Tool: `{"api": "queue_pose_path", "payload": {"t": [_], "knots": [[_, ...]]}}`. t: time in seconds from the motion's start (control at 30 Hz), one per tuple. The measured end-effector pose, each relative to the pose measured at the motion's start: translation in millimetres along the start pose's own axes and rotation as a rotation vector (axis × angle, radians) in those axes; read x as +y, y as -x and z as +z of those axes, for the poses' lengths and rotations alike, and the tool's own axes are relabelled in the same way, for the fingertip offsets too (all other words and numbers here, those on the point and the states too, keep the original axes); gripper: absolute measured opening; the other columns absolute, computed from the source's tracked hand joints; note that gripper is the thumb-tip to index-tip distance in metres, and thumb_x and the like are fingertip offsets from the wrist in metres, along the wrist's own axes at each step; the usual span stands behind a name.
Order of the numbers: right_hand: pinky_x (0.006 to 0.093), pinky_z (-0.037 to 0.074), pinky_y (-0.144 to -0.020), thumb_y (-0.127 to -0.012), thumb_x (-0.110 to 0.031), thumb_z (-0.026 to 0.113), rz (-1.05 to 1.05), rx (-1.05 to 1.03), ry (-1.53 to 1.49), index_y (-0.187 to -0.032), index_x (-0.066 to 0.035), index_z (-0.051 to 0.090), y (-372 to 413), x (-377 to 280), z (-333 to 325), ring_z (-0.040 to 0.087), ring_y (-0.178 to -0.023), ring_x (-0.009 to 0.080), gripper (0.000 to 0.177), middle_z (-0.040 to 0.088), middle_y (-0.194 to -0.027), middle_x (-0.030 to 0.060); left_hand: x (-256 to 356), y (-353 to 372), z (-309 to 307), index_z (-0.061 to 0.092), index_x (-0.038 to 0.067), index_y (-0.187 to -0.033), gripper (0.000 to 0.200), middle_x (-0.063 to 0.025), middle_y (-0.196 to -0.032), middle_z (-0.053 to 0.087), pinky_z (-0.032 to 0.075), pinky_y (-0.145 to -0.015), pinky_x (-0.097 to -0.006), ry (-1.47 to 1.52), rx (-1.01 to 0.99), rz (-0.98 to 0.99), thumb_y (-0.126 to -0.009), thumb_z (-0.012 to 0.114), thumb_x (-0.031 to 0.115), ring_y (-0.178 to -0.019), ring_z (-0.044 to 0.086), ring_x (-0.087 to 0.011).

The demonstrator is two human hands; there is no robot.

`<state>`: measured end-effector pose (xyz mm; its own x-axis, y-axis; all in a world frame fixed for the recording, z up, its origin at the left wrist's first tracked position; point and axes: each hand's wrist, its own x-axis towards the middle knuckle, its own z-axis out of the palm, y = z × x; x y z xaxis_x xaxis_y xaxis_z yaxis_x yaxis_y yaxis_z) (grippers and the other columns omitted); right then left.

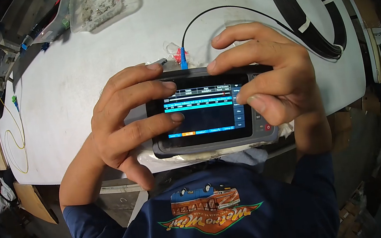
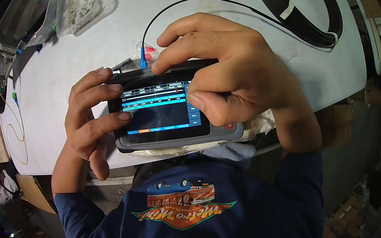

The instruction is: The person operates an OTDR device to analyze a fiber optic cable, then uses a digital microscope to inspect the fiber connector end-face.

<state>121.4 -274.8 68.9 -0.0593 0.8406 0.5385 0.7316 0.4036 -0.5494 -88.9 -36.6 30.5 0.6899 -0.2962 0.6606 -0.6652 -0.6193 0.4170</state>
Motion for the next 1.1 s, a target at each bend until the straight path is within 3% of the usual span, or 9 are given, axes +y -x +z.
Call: {"api": "queue_pose_path", "payload": {"t": [0.4,0.57,1.1], "knots": [[0.0527,0.058,-0.087,-0.067,-0.02,0.064,0.014,0.017,-0.096,-0.072,-0.004,0.073,-0.4,-1.5,0.9,0.067,-0.109,0.0452,0.019,0.077,-0.105,0.0215,-2.1,1.5,-1.7,0.077,0.007,-0.112,0.095,-0.0238,-0.12,0.069,0.052,-0.099,-0.0552,0.002,0.005,-0.053,-0.086,0.041,0.091,-0.122,0.063,-0.0477],[0.0524,0.058,-0.088,-0.062,-0.019,0.063,0.024,0.016,-0.126,-0.071,-0.003,0.075,-0.3,-0.9,0.8,0.067,-0.112,0.0449,0.022,0.077,-0.105,0.0205,-3.4,2.1,-2.6,0.077,0.007,-0.114,0.096,-0.0233,-0.121,0.069,0.051,-0.099,-0.0546,0.012,-0.002,-0.083,-0.087,0.039,0.091,-0.122,0.062,-0.0477],[0.0507,0.058,-0.09,-0.062,-0.019,0.063,0.055,0.015,-0.033,-0.069,-0.003,0.076,0.2,-2.5,-1.1,0.068,-0.111,0.0417,0.022,0.078,-0.105,0.0182,-4.7,4.7,-0.9,0.075,0.005,-0.115,0.098,-0.0241,-0.122,0.068,0.05,-0.099,-0.0535,0.018,0.047,-0.15,-0.09,0.034,0.09,-0.122,0.062,-0.0477]]}}
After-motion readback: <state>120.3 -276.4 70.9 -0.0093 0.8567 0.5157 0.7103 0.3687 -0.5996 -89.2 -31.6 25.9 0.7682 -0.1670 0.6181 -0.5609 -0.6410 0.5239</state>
